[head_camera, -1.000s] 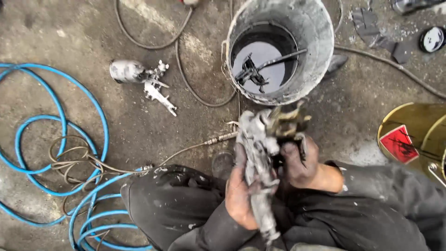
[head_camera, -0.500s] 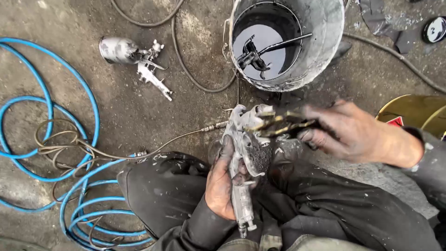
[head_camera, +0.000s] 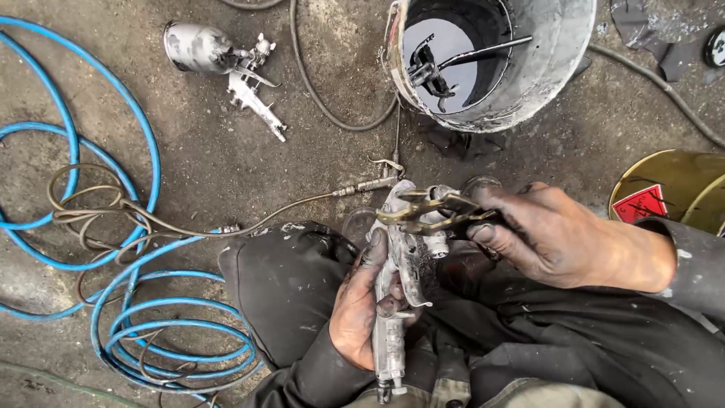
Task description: The person cleans a disassembled paint sprayer by scrubbing its components with a wire brush and dipping them into a bucket of dark liquid. They repeatedly scrub the brass nozzle and the main body of the sprayer, then rinse the parts in the bucket.
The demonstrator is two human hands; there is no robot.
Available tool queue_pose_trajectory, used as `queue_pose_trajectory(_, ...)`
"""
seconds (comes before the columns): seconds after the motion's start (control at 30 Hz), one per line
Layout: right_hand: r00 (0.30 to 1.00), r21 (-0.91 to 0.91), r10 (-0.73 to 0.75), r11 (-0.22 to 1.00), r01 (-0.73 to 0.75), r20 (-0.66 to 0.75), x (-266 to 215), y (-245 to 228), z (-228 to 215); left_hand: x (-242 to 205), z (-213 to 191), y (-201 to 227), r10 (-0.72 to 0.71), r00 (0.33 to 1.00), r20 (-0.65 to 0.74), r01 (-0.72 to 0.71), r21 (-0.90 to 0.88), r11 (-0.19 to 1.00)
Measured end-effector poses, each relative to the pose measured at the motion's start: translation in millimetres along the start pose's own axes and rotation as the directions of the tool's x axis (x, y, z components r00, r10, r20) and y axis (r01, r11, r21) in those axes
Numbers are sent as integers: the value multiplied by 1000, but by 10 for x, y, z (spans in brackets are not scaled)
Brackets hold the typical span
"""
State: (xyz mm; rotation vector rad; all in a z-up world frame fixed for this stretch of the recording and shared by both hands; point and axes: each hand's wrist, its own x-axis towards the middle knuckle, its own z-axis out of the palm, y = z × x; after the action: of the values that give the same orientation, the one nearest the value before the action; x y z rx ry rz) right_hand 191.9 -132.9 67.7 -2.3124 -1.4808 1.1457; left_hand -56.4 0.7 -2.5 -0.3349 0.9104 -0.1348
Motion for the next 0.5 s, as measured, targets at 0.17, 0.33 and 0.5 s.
queue_pose_trajectory(0.17,991,-8,-73,997,72,-110,-49,-3,53,-36,106,30,-61,998,11,61,-70,996)
queue_pose_trajectory(0.33,982,218,-95,967,129,-161,153,-316,27,-97,64,92,-25,998,-55,26,17,1000)
queue_pose_trajectory(0.5,966,456,-217,852,257,-138,-48,-468,123,-320,-40,92,-70,987,-148,82,77,994)
